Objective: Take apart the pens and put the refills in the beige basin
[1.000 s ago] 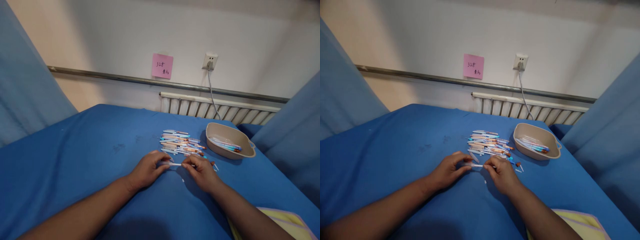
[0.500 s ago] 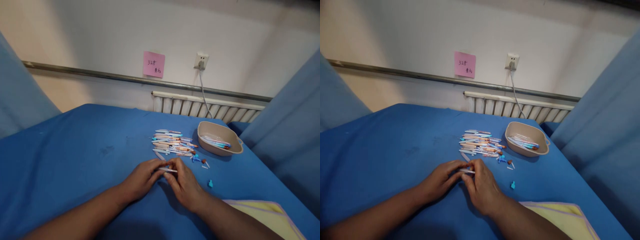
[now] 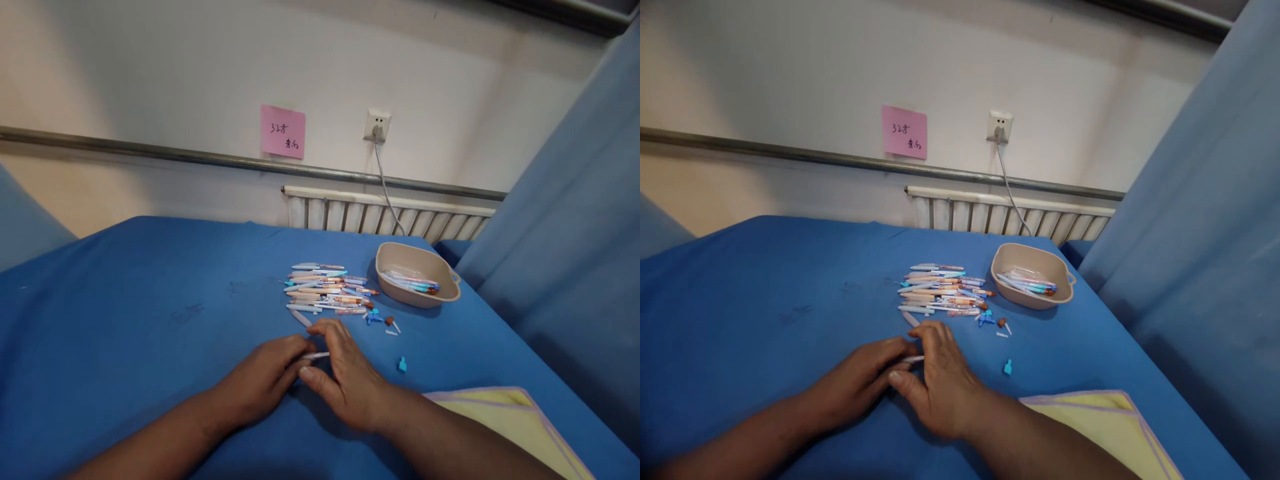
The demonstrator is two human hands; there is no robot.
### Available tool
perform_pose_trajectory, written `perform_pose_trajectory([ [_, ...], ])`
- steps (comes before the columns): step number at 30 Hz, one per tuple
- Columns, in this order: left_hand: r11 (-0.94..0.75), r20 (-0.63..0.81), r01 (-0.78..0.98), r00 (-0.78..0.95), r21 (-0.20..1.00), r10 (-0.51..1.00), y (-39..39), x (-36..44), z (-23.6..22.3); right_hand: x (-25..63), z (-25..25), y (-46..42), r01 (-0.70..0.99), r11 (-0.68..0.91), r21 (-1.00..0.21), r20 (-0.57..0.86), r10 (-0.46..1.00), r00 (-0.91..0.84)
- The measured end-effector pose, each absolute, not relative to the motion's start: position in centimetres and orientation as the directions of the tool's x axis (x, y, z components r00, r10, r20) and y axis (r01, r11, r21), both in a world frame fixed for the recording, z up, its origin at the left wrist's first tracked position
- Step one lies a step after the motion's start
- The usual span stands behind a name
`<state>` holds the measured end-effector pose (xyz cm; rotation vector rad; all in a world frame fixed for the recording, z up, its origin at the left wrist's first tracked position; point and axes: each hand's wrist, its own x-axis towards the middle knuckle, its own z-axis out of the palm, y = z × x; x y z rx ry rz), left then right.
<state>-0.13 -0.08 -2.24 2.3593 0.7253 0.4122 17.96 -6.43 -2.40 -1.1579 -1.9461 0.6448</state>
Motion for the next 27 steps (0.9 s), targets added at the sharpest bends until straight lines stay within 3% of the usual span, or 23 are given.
perform_pose_trajectory([
  [3,-0.627,0.104,0.403,0.783,0.667,0.613,-0.1,0.0,-2.1,18.3,-2.5,-5.8,0.425,0.449,-0.786,0.357,0.891,-0.282],
  [7,-0.540,0.068,0.422,0.739,0.729,0.670,0.1,0.4,-1.7,20.4,-3.5,-3.4,0.471,0.332,-0.817,0.360,0.933,-0.033],
  [10,-0.456,0.059,0.424,0.678,0.782,0.732,0.6,0.3,-1.7,22.6,-4.3,-1.4,0.778,0.226,-0.586,0.336,0.942,-0.020],
  [12,-0.405,0.055,0.417,0.637,0.814,0.769,0.9,0.3,-1.8,23.8,-4.6,-0.7,0.847,0.189,-0.498,0.304,0.952,-0.034],
  [20,-0.323,0.043,0.381,0.588,0.866,0.808,1.2,0.2,-2.2,24.2,-4.3,-1.2,0.931,0.133,-0.339,0.227,0.972,-0.056],
  [27,-0.378,0.103,0.391,0.568,0.839,0.817,1.5,0.0,-2.7,24.5,-4.3,-1.2,0.963,0.121,-0.241,0.184,0.980,-0.077],
])
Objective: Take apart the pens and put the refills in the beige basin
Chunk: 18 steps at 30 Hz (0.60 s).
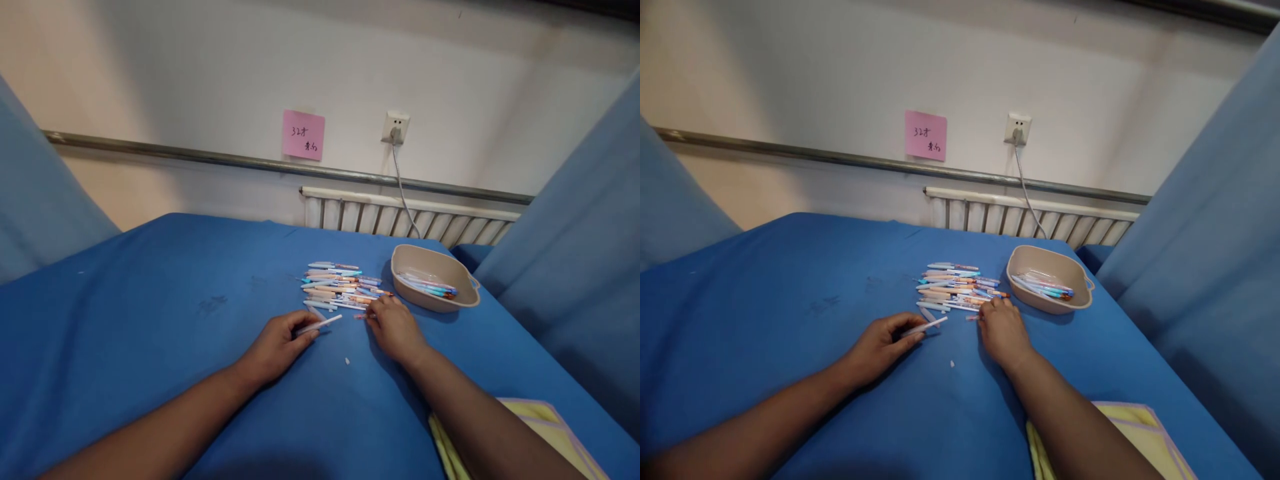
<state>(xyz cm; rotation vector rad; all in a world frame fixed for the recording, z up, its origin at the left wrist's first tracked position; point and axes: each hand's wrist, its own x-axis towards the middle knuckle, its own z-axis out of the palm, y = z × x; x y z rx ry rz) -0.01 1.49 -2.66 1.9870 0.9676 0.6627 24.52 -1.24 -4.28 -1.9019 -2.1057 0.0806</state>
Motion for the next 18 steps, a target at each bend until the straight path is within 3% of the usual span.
perform_pose_trajectory([
  [13,-0.459,0.161,0.428,0.571,0.778,0.805,1.78,-0.40,-3.04,23.60,-4.65,-1.35,0.948,0.248,-0.197,0.167,0.962,-0.217],
  [15,-0.456,0.161,0.421,0.571,0.784,0.805,1.79,-0.43,-3.09,23.61,-4.70,-1.42,0.935,0.274,-0.227,0.185,0.954,-0.234],
  [18,-0.451,0.166,0.409,0.567,0.793,0.806,1.82,-0.48,-3.15,23.81,-4.83,-1.53,0.865,0.348,-0.362,0.285,0.924,-0.253],
])
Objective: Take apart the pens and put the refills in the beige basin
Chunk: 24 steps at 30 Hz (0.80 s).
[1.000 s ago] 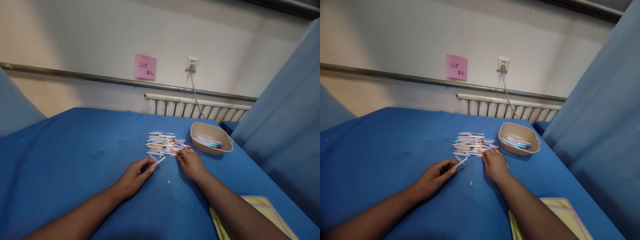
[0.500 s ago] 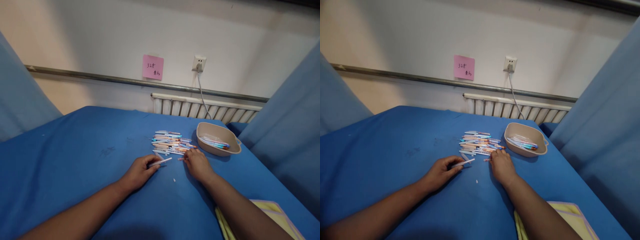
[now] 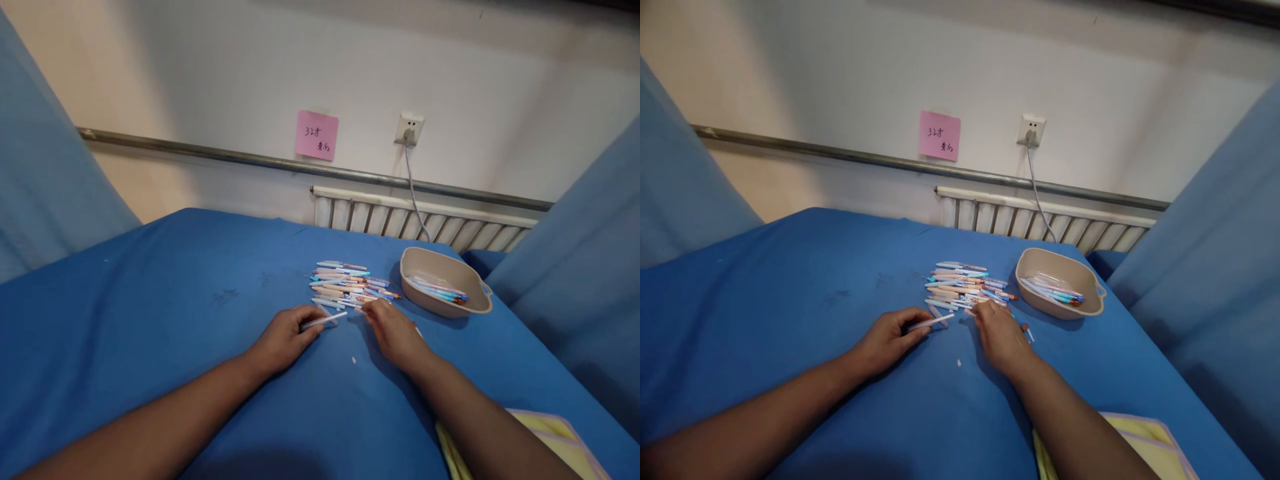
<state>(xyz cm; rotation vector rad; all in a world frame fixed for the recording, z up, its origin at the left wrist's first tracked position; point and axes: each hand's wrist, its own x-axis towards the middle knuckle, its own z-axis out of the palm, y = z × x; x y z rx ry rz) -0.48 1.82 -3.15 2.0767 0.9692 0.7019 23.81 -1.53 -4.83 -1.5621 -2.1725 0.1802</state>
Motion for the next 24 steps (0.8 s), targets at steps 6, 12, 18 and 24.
perform_pose_trajectory([
  [6,-0.457,0.162,0.422,0.571,0.783,0.805,1.9,-0.6,-3.2,24.1,-5.0,-1.6,0.711,0.499,-0.496,0.427,0.853,-0.300],
  [12,-0.511,0.172,0.457,0.600,0.728,0.781,1.6,-0.6,-3.0,23.6,-4.2,-2.1,0.672,0.551,-0.495,0.407,0.830,-0.381],
  [18,-0.575,0.186,0.440,0.660,0.690,0.728,1.1,-0.4,-2.9,22.7,-3.4,-2.9,0.654,0.561,-0.507,0.343,0.828,-0.445],
  [24,-0.618,0.198,0.426,0.696,0.661,0.691,0.7,-0.2,-2.5,22.1,-3.6,-3.4,0.630,0.568,-0.530,0.352,0.823,-0.446],
])
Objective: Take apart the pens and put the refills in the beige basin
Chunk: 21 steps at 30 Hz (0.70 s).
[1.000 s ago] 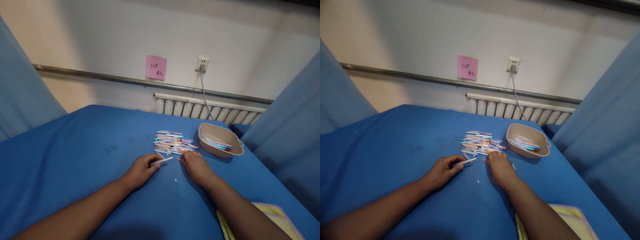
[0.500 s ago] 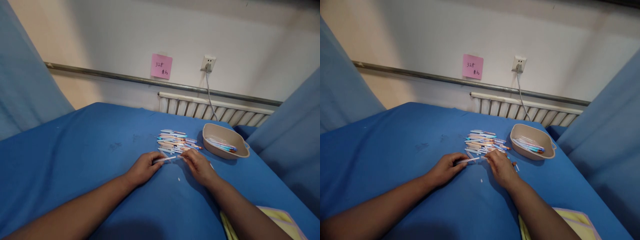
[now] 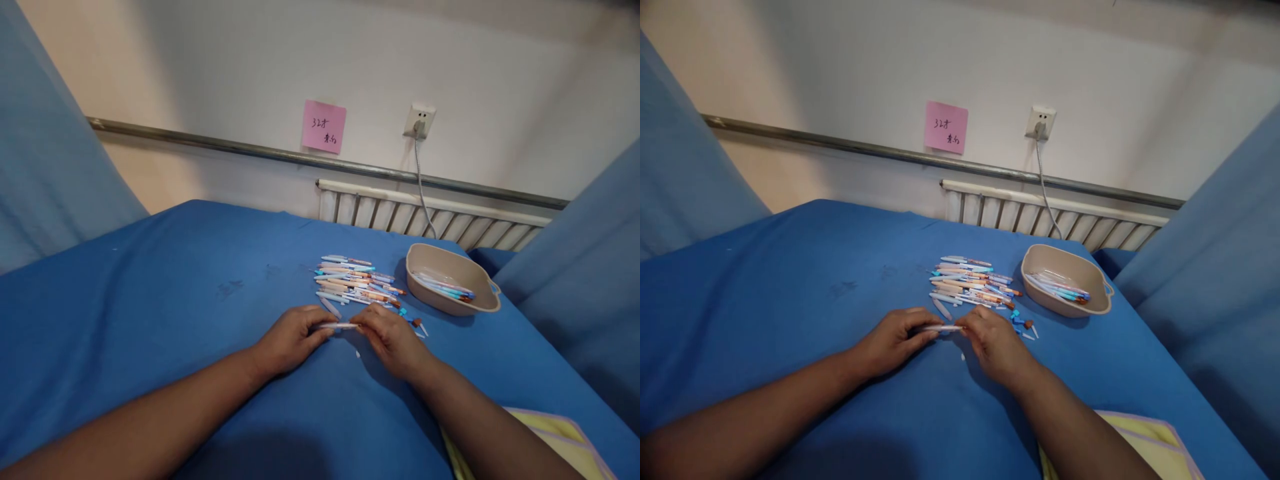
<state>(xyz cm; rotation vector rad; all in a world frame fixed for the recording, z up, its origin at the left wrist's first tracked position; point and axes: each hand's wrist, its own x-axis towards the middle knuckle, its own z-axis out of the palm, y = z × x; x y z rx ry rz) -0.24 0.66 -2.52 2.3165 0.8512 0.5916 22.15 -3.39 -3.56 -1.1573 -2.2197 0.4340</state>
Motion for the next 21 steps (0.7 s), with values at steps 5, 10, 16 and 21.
perform_pose_trajectory([
  [5,-0.664,0.230,0.426,0.709,0.615,0.667,0.46,-0.18,-2.17,22.13,-3.65,-3.56,0.616,0.566,-0.548,0.368,0.825,-0.430],
  [10,-0.688,0.242,0.426,0.719,0.588,0.652,0.17,-0.19,-1.99,21.96,-3.43,-3.80,0.606,0.578,-0.547,0.372,0.816,-0.443],
  [16,-0.684,0.246,0.409,0.721,0.604,0.648,0.10,-0.18,-2.16,21.86,-3.41,-4.03,0.604,0.554,-0.573,0.362,0.832,-0.420],
  [21,-0.759,0.291,0.418,0.744,0.499,0.602,0.07,-0.28,-2.03,21.52,-4.03,-3.64,0.534,0.391,-0.750,0.252,0.915,-0.315],
])
